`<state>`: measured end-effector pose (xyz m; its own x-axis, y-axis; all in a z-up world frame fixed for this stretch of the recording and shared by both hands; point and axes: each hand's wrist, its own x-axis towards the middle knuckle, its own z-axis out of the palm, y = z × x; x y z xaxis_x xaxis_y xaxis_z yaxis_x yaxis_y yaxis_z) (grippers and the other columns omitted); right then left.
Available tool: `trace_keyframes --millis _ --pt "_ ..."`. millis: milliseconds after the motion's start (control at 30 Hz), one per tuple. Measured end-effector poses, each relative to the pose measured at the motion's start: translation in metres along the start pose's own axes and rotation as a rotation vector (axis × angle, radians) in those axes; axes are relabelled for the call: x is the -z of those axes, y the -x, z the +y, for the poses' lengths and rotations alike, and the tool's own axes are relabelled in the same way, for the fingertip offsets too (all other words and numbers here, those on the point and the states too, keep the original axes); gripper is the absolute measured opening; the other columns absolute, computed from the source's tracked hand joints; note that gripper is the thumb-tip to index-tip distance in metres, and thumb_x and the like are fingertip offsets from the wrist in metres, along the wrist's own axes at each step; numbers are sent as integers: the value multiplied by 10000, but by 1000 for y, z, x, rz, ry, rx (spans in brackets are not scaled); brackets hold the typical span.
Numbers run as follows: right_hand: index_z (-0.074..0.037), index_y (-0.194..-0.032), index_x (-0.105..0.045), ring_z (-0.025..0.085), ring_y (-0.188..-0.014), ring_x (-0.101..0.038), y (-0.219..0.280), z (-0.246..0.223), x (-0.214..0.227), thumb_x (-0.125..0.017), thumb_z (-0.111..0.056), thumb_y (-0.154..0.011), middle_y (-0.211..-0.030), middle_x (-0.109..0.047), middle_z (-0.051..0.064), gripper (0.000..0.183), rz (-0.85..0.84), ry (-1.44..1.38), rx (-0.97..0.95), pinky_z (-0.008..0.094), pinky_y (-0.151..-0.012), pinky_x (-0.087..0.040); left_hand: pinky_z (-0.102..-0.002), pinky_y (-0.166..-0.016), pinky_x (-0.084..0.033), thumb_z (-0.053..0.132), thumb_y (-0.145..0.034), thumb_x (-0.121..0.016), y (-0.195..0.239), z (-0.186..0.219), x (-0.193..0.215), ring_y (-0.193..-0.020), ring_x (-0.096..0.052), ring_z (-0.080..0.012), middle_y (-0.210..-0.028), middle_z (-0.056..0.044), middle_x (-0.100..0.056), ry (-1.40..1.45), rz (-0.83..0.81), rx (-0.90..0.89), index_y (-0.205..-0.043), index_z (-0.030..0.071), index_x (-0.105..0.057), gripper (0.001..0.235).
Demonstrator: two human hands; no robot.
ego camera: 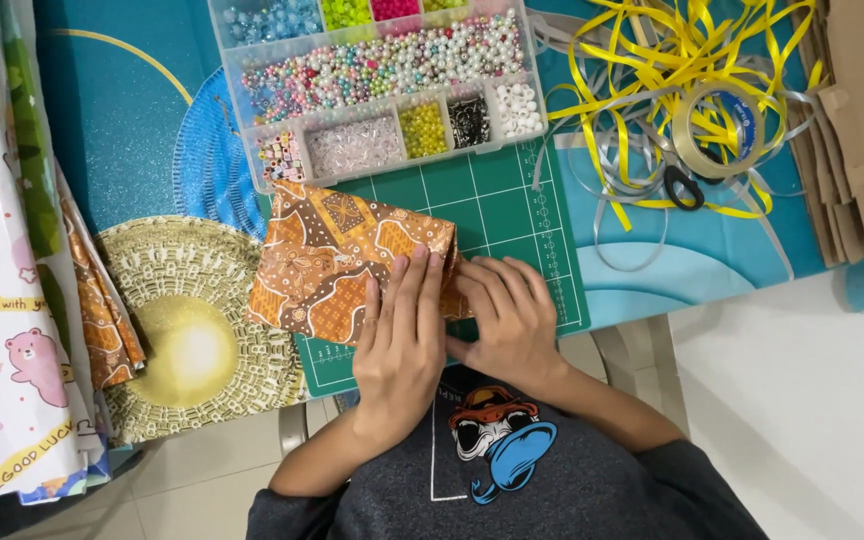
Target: Wrapping a small gift box with patterned paper and tying a yellow ribbon around it.
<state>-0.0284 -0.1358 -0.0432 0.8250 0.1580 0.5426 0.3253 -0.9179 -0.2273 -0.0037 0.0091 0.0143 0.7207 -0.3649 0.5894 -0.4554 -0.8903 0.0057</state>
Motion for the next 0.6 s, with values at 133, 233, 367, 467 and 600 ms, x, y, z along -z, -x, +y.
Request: trace_keyframes --millis 133,233,367,467,600 --pt "-74 -991 -707 286 -992 -717 -8 -8 1 -762 -351 -858 -1017 -725 55 312 77 73 -11 485 -951 -544 -377 -1065 -512 56 -1026 -576 -5 0 3 -1229 -690 -197 -1296 -34 -732 2 16 9 -1269 117 -734 297" --pt "-85 -964 -720 263 -967 -726 -6 -7 -2 -730 -324 -889 -1001 -737 34 251 122 98 -4 474 -944 -551 -370 -1053 -521 53 -1026 -591 -6 5 -1 -1196 -710 -190 -1262 -27 -748 -62 44 23 -1236 127 -752 274" --pt "-109 -866 -723 203 -896 -763 -12 -6 4 -732 -240 -911 -902 -759 -3 139 199 111 30 416 -945 -588 -352 -1031 -537 86 -1035 -607 -7 10 -6 -1154 -727 -157 -1208 8 -766 -150 73 55 -1178 161 -773 232" --pt "-116 -830 -724 200 -881 -783 -11 7 11 -766 -144 -902 -877 -785 -2 87 192 -10 -40 390 -926 -601 -340 -1010 -548 108 -1030 -633 -9 10 -7 -1130 -737 -144 -1181 25 -773 -160 91 60 -1154 167 -778 199" --pt "-19 -859 -737 341 -932 -771 -6 14 14 -802 -10 -870 -929 -803 131 66 123 -331 -209 459 -838 -617 -337 -990 -557 133 -1020 -665 -7 10 -10 -1099 -750 -139 -1146 32 -785 -162 120 68 -1120 168 -784 159"
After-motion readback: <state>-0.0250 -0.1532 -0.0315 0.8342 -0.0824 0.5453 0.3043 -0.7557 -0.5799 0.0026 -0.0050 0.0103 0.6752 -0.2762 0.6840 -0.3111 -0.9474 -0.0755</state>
